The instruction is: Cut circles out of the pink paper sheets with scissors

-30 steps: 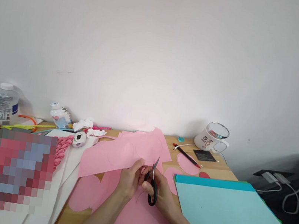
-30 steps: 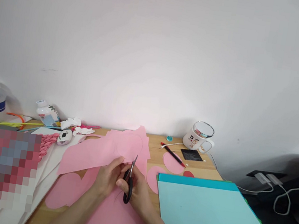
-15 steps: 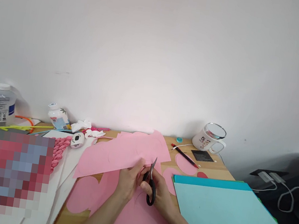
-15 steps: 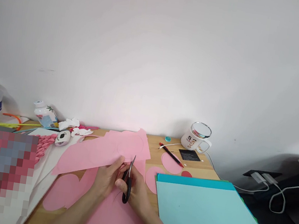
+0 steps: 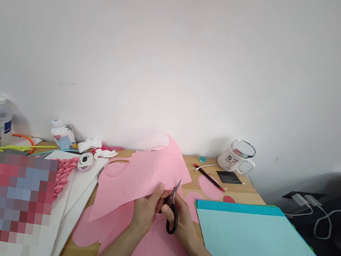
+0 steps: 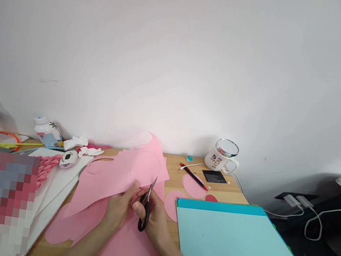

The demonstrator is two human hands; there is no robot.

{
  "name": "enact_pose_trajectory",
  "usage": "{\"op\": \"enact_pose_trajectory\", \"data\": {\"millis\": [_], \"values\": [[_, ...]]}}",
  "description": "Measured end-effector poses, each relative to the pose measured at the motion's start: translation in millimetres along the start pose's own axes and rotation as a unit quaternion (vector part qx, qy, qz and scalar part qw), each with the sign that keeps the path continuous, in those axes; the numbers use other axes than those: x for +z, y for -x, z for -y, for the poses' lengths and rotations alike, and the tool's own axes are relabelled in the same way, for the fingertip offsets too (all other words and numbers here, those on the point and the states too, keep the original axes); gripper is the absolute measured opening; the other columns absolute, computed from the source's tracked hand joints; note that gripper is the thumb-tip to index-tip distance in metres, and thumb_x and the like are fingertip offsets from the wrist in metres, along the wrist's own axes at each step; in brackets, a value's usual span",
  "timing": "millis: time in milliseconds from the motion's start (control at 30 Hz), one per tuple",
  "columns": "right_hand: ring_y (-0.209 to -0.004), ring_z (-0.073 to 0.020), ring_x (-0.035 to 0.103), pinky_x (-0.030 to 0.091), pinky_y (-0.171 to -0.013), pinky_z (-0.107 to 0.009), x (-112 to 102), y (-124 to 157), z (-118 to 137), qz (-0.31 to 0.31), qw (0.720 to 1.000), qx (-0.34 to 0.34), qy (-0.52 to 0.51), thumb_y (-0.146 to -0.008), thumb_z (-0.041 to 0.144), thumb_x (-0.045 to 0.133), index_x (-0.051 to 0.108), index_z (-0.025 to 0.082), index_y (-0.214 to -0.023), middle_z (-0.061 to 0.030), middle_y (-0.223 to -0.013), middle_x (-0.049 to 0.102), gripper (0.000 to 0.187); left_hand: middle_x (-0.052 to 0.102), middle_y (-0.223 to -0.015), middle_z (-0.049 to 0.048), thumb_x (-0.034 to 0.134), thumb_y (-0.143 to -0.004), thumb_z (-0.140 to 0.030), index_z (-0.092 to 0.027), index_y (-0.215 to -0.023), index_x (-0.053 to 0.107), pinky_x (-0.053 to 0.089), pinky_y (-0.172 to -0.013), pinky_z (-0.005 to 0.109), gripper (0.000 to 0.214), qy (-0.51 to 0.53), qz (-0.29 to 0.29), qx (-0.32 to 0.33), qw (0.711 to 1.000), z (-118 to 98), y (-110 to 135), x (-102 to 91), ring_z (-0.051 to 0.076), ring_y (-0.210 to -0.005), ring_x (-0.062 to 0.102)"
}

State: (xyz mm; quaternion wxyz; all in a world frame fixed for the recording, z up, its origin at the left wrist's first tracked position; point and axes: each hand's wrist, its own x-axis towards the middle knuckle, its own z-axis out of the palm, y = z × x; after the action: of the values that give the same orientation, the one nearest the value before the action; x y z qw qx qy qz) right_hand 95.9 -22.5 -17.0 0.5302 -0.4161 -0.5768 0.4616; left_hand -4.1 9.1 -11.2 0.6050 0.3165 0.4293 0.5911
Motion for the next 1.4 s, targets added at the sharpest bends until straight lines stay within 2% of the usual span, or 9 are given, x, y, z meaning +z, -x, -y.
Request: {"op": "enact_pose_trajectory", "data": {"millis": [100,200,300,433,667,900,1100,1200,1400], "values": [[-0.06,-0.0138,0.045,0.038,-0.056,-0.026,1,0,0,-0.013,1.0,0.001,-0.006,-0.086,0.045,0.053,0.053,0.018,-0.081,-0.0004,-0.068,0.055,0.027,0.074,-0.08,0.0073,0.079,-0.058,-0.029,-0.013,-0.078,0.07,0.055,-0.066,0.029,0.028,0.007,-0.014,-0.008,1.0,-2,3,2.2,0.022,-0.075,0.068],[-0.057,-0.0129,0.043,0.038,-0.054,-0.025,3,0,-2,-0.033,0.999,0.0,-0.007,-0.085,0.043,0.054,0.052,0.019,-0.081,0.0019,-0.064,0.051,0.024,0.073,-0.075,0.0083,0.079,-0.057,-0.034,-0.011,-0.073,0.071,0.055,-0.06,0.028,0.029,-0.002,-0.02,-0.013,1.0,-5,7,4.8,0.022,-0.07,0.068],[-0.053,-0.0116,0.039,0.035,-0.05,-0.024,6,0,-7,-0.052,0.999,0.006,-0.006,-0.084,0.04,0.055,0.051,0.02,-0.077,0.0038,-0.061,0.047,0.022,0.074,-0.071,0.0085,0.078,-0.057,-0.037,-0.011,-0.067,0.073,0.055,-0.058,0.028,0.028,-0.017,0.0,-0.036,0.999,-6,13,6.6,0.022,-0.068,0.069],[-0.049,-0.0096,0.031,0.029,-0.045,-0.022,9,1,-9,-0.075,0.997,0.01,-0.025,-0.084,0.039,0.056,0.045,0.02,-0.069,0.0063,-0.056,0.038,0.026,0.075,-0.073,0.0092,0.076,-0.06,-0.039,-0.012,-0.07,0.074,0.057,-0.062,0.029,0.029,-0.038,0.006,-0.039,0.998,-5,16,5.6,0.025,-0.074,0.07],[-0.056,-0.0103,0.03,0.032,-0.052,-0.023,4,1,5,-0.068,0.997,0.011,-0.029,-0.084,0.043,0.057,0.048,0.018,-0.075,0.0055,-0.062,0.036,0.027,0.075,-0.091,0.0088,0.077,-0.061,-0.031,-0.016,-0.084,0.073,0.05,-0.09,0.036,0.028,-0.078,-0.009,0.041,0.996,-1,12,1.0,0.025,-0.092,0.067],[-0.058,-0.011,0.032,0.037,-0.056,-0.024,5,3,4,-0.074,0.995,0.018,-0.064,-0.082,0.044,0.058,0.048,0.019,-0.075,0.0051,-0.064,0.038,0.028,0.074,-0.091,0.0106,0.077,-0.061,-0.033,-0.014,-0.084,0.072,0.052,-0.087,0.038,0.031,-0.08,-0.001,0.038,0.996,-4,14,1.8,0.028,-0.092,0.067],[-0.055,-0.0099,0.03,0.037,-0.054,-0.023,9,2,5,-0.076,0.991,0.028,-0.106,-0.082,0.047,0.057,0.048,0.019,-0.075,0.0062,-0.062,0.035,0.03,0.074,-0.091,0.0115,0.078,-0.059,-0.037,-0.013,-0.084,0.072,0.052,-0.087,0.04,0.035,-0.088,-0.004,0.027,0.996,0,12,-0.5,0.029,-0.093,0.067],[-0.054,-0.0095,0.028,0.032,-0.05,-0.021,11,2,6,-0.08,0.99,0.028,-0.113,-0.082,0.046,0.057,0.048,0.019,-0.075,0.0063,-0.062,0.034,0.029,0.075,-0.086,0.0103,0.078,-0.059,-0.037,-0.013,-0.081,0.073,0.054,-0.082,0.038,0.033,-0.079,0.006,0.017,0.997,-1,13,-0.4,0.029,-0.088,0.068],[-0.054,-0.0095,0.03,0.029,-0.048,-0.022,12,1,4,-0.092,0.991,0.028,-0.093,-0.083,0.04,0.057,0.046,0.019,-0.071,0.0059,-0.06,0.037,0.026,0.073,-0.073,0.008,0.081,-0.053,-0.036,-0.012,-0.075,0.072,0.057,-0.057,0.029,0.034,-0.058,-0.002,-0.003,0.998,-8,17,4.9,0.025,-0.073,0.069]]}}
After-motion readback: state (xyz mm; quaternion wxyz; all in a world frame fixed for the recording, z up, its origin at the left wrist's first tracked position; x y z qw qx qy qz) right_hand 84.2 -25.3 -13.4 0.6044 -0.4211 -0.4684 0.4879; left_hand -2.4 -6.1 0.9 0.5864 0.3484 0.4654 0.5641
